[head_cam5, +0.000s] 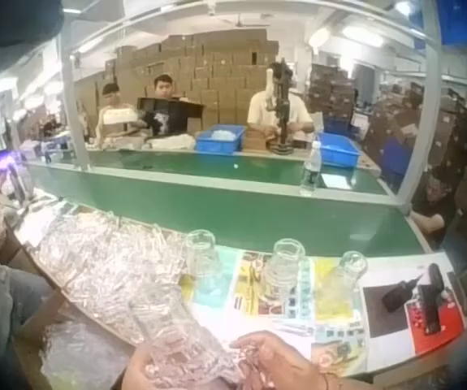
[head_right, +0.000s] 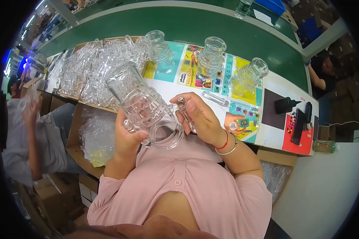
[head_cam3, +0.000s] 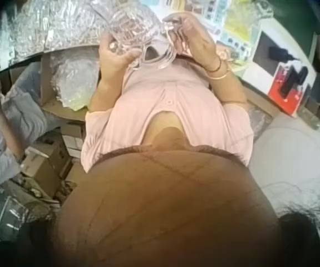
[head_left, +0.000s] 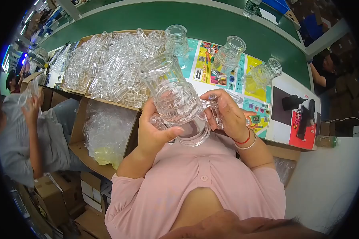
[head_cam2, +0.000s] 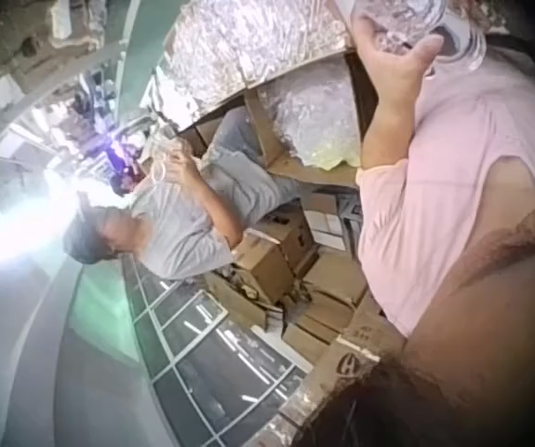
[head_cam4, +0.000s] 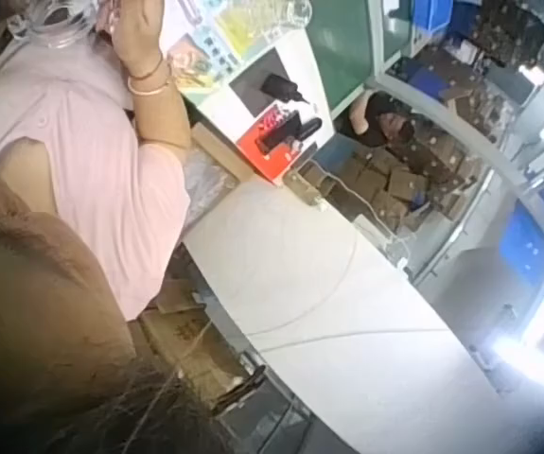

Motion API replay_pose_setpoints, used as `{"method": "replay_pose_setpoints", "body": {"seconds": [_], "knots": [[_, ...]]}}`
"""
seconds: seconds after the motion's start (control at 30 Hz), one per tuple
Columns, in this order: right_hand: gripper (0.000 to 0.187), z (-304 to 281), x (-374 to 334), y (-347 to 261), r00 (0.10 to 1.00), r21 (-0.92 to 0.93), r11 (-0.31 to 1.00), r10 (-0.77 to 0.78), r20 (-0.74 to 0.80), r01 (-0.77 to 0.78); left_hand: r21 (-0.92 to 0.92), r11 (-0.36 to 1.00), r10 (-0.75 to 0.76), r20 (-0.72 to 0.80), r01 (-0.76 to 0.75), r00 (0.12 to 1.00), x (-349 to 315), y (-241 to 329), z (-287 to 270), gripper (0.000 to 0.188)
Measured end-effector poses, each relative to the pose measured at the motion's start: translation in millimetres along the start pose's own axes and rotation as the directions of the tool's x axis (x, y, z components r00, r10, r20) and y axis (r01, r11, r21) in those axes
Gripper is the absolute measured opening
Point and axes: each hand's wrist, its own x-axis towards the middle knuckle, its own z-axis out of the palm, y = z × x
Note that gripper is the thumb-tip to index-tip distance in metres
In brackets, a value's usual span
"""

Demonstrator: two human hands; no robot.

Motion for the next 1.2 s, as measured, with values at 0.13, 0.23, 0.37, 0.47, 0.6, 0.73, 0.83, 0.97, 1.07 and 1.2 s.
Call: {"method": "replay_pose_setpoints", "body": {"seconds": [0.13,0.23,0.37,0.47,0.6,0.73,0.83,0.97,1.07,1.2], "knots": [[0.047,6.6,-6.2,-0.6,0.996,-0.103,0.995,-0.019,-0.086,0.01,0.029,0.999,-0.031,0.01,0.031,0.999,-5.8,0.4,1.9,0.088],[0.046,9.3,-12.7,-1.7,0.991,-0.194,0.98,-0.054,-0.12,0.03,0.049,0.999,-0.019,0.005,0.018,1.0,-9.3,-0.9,4.9,0.088],[0.043,8.5,-17.7,-0.1,0.983,-0.457,0.885,-0.154,-0.102,0.091,0.131,0.991,0.03,0.03,-0.033,0.999,-12.2,-4.9,0.3,0.087],[0.041,10.6,-18.5,2.2,0.969,-0.558,0.818,-0.228,-0.093,0.139,0.121,0.993,0.011,0.025,-0.014,1.0,-12.3,-4.6,1.9,0.086],[0.042,4.8,-17.3,9.0,0.928,-0.691,0.687,-0.367,-0.066,0.223,0.08,0.995,0.054,0.041,-0.057,0.998,-9.3,-11.2,5.1,0.085],[0.058,-9.1,-12.8,-6.0,0.927,-0.683,0.67,-0.373,0.028,0.291,0.104,0.992,0.058,0.14,-0.073,0.988,-8.4,-19.9,-5.3,0.081],[0.075,-7.0,-10.6,-25.0,0.904,-0.521,0.767,-0.427,0.021,0.375,0.15,0.988,-0.077,0.351,0.025,0.933,-11.3,-9.0,1.0,0.074],[0.07,11.9,-32.3,-29.7,0.907,-0.364,0.837,-0.325,0.269,0.408,0.269,0.757,0.286,0.683,-0.596,0.672,-12.5,-22.5,-4.8,0.059],[0.055,7.9,-61.9,-2.3,0.778,-0.304,0.748,-0.425,0.462,0.589,0.153,0.645,0.304,0.847,-0.748,0.436,-15.6,-26.9,2.6,0.054],[0.048,24.8,-79.3,-9.9,0.705,-0.331,0.647,-0.483,0.519,0.687,0.089,0.644,0.301,0.884,-0.76,0.358,-35.3,-24.8,-2.6,0.059]]}}
